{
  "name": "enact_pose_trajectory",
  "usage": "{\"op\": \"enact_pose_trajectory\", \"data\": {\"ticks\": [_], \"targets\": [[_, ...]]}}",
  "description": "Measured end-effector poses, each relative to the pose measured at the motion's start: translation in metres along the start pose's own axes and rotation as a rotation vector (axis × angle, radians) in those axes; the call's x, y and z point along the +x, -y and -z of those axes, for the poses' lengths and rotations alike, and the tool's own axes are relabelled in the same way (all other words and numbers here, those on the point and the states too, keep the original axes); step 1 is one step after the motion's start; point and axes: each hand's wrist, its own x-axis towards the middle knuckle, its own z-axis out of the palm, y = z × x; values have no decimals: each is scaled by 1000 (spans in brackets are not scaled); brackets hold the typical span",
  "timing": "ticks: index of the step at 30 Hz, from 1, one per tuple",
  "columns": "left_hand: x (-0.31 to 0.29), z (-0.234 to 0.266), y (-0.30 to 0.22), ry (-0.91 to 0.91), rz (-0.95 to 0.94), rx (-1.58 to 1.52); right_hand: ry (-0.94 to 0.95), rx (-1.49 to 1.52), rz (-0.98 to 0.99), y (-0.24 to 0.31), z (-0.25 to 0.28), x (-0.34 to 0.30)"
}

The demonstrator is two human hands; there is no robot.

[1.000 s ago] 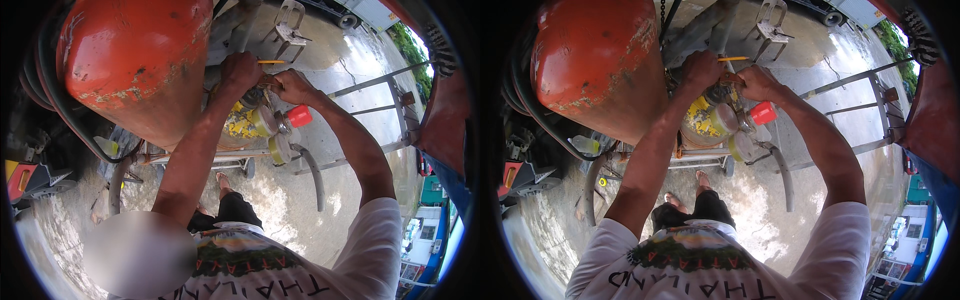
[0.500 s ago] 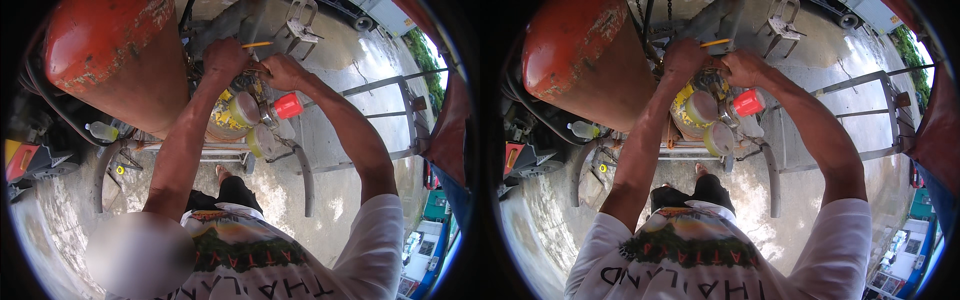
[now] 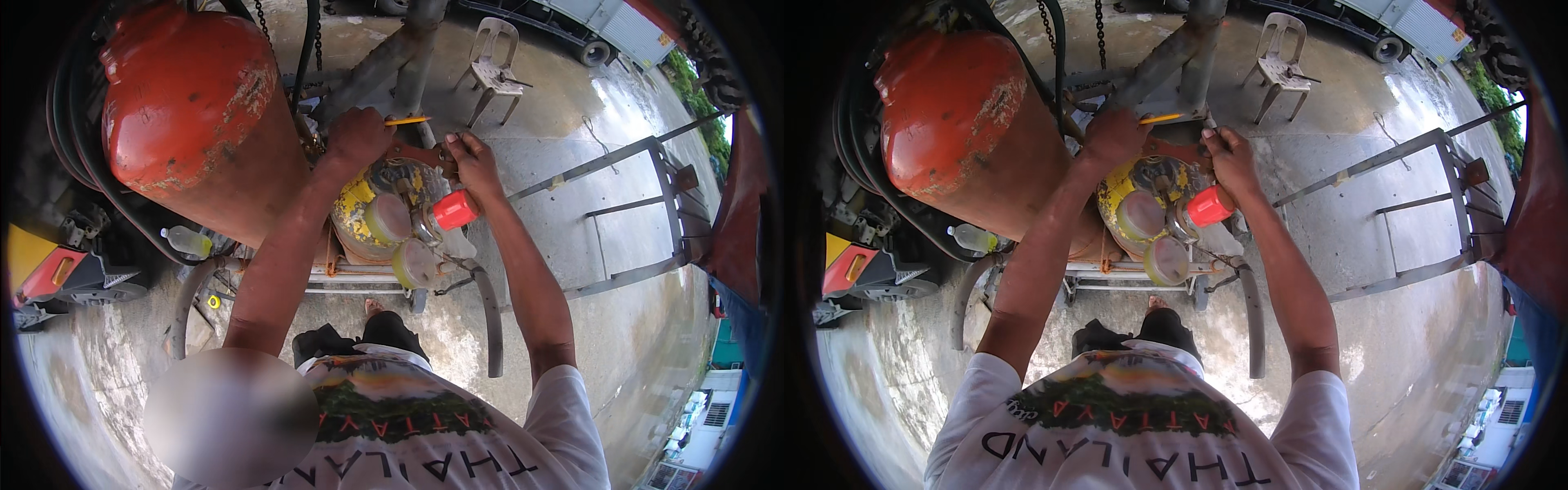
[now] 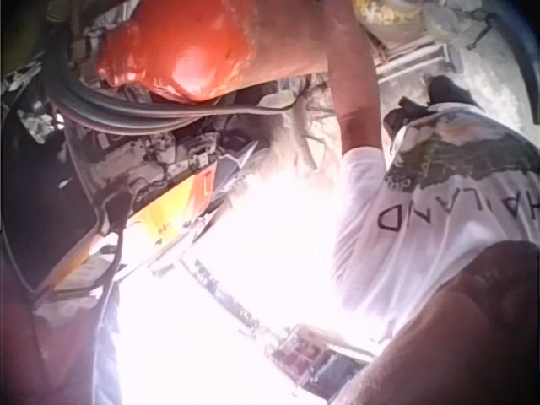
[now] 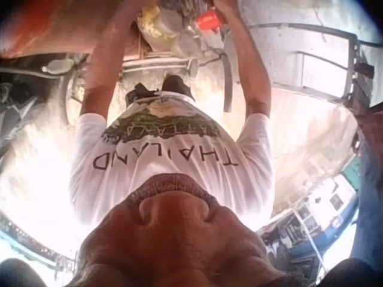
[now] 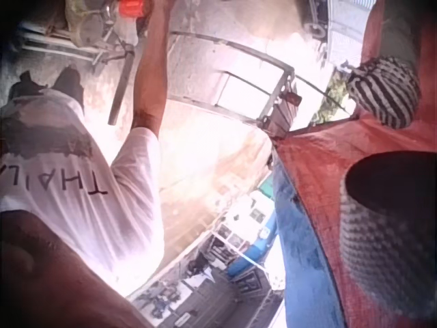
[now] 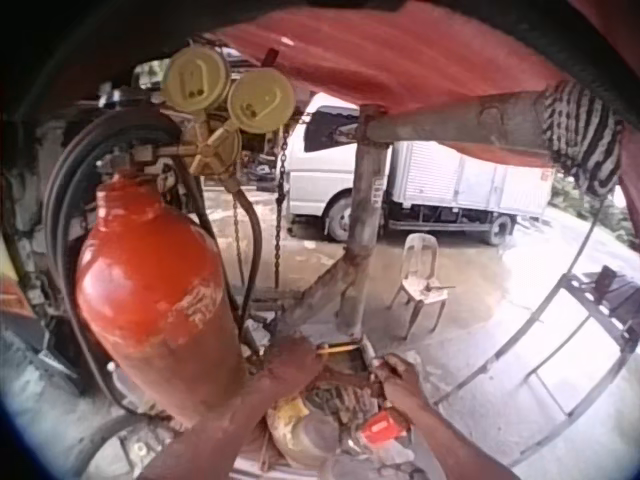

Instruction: The person marks a metal plate, then connects a blowtorch to a gas cylinder and ignites it. They apply the flame to the metal plate to cut along a marked line, then relight and continue cutting.

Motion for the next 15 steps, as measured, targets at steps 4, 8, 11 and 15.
{"op": "enact_pose_trajectory", "data": {"ticks": [4,8,11,15], "targets": [[1,4,3,47,-45,-24,-9,-127,-123,16,-10,2],[-5,-2,-1,17,-25,-59,-79,-321,-36,10,-11,10],[-7,-5,0,-95,-23,-86,-170,-388,73,9,-13,11],[-5,2,-8,-34,-23,-15,-175,-407,144,5,-6,22]]}}
